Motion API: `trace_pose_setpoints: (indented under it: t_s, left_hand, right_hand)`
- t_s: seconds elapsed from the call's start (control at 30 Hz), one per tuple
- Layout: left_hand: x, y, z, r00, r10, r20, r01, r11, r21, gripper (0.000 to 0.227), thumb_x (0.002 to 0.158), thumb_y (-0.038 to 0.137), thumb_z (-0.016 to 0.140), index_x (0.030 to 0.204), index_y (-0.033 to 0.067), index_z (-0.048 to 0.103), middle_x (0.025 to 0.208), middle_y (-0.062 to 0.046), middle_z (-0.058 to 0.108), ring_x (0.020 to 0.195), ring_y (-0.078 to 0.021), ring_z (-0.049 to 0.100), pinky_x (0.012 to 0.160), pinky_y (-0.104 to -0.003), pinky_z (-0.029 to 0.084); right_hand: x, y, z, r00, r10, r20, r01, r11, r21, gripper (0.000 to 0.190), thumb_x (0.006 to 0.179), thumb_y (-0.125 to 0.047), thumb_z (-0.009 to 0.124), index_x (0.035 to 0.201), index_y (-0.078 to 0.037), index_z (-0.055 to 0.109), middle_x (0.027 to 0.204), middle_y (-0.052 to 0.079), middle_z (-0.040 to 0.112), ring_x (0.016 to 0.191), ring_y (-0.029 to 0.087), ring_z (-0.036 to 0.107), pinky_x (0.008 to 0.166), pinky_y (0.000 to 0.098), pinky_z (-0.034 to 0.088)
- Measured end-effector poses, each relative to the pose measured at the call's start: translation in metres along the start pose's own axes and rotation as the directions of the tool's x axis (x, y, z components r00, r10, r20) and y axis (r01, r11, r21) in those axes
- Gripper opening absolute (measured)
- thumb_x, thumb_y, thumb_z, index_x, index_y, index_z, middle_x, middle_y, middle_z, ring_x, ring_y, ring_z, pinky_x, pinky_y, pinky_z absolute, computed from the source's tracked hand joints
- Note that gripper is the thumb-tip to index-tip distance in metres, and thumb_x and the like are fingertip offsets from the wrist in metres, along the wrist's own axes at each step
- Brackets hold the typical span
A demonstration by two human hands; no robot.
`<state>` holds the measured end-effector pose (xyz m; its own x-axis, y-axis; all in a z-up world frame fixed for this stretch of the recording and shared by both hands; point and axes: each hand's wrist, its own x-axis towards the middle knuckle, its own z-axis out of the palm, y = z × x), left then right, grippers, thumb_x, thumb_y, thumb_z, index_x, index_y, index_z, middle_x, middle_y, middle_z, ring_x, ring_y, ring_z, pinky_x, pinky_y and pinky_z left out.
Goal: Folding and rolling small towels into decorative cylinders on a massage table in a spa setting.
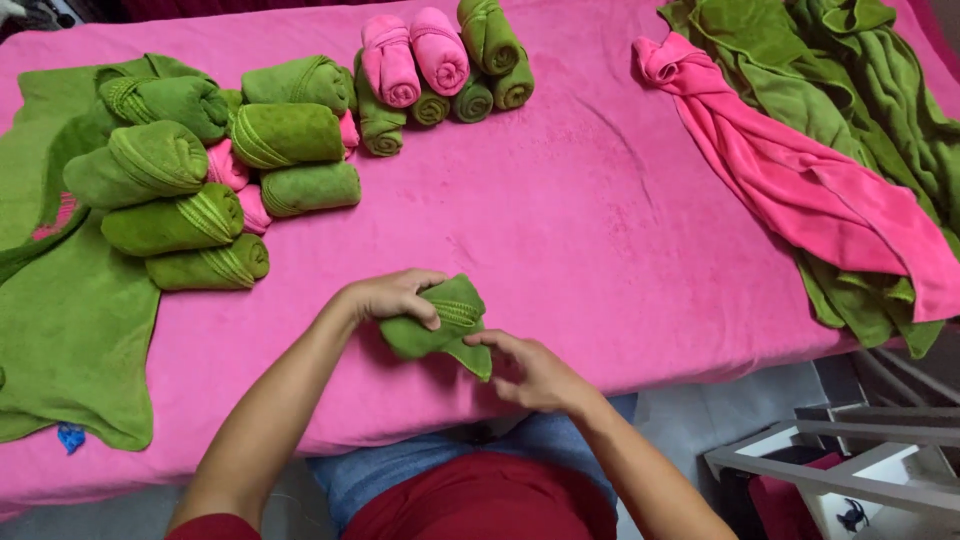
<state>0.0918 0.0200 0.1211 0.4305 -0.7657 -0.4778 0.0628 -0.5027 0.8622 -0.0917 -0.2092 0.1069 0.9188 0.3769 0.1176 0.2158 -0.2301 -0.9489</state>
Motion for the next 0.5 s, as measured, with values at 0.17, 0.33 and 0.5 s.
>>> trace_pose_setpoints:
  t_s: [0.17, 0.33, 0.5]
  left_hand:
    - [0.006, 0.011, 0.016, 0.990, 0.066, -0.121, -0.007, 0.901, 0.433, 0.065, 0.061, 0.033, 0.080, 0.122, 0.0116, 0.077, 0.103, -0.017, 0.074, 0.099, -0.0368, 0.069, 0.083, -0.049, 0.053]
    - [-0.013, 0.005, 0.050, 0.924, 0.233, -0.302, 0.049, 0.713, 0.700, 0.071, 0.073, 0.039, 0.075, 0.138, 0.0091, 0.069, 0.117, -0.012, 0.063, 0.115, -0.0340, 0.060, 0.096, -0.049, 0.050]
    - [-0.018, -0.020, 0.074, 0.815, 0.426, -0.392, -0.056, 0.731, 0.680, 0.056, 0.078, 0.015, 0.085, 0.130, 0.0012, 0.067, 0.113, -0.013, 0.056, 0.115, -0.0358, 0.056, 0.108, -0.048, 0.044]
  right_hand:
    - [0.018, 0.060, 0.016, 0.894, -0.432, -0.118, 0.252, 0.704, -0.664, 0.029, 0.081, -0.002, 0.069, 0.107, -0.014, 0.077, 0.078, 0.007, 0.073, 0.069, 0.028, 0.071, 0.062, 0.0389, 0.057]
    - [0.025, 0.055, 0.010, 0.818, -0.553, -0.156, 0.283, 0.624, -0.728, 0.020, 0.082, -0.012, 0.070, 0.097, -0.018, 0.083, 0.107, 0.005, 0.071, 0.093, 0.025, 0.068, 0.071, 0.0385, 0.055]
    - [0.027, 0.050, 0.002, 0.906, -0.390, -0.167, 0.221, 0.771, -0.598, 0.026, 0.075, -0.009, 0.086, 0.100, -0.017, 0.083, 0.129, 0.009, 0.070, 0.101, 0.028, 0.069, 0.082, 0.0391, 0.061]
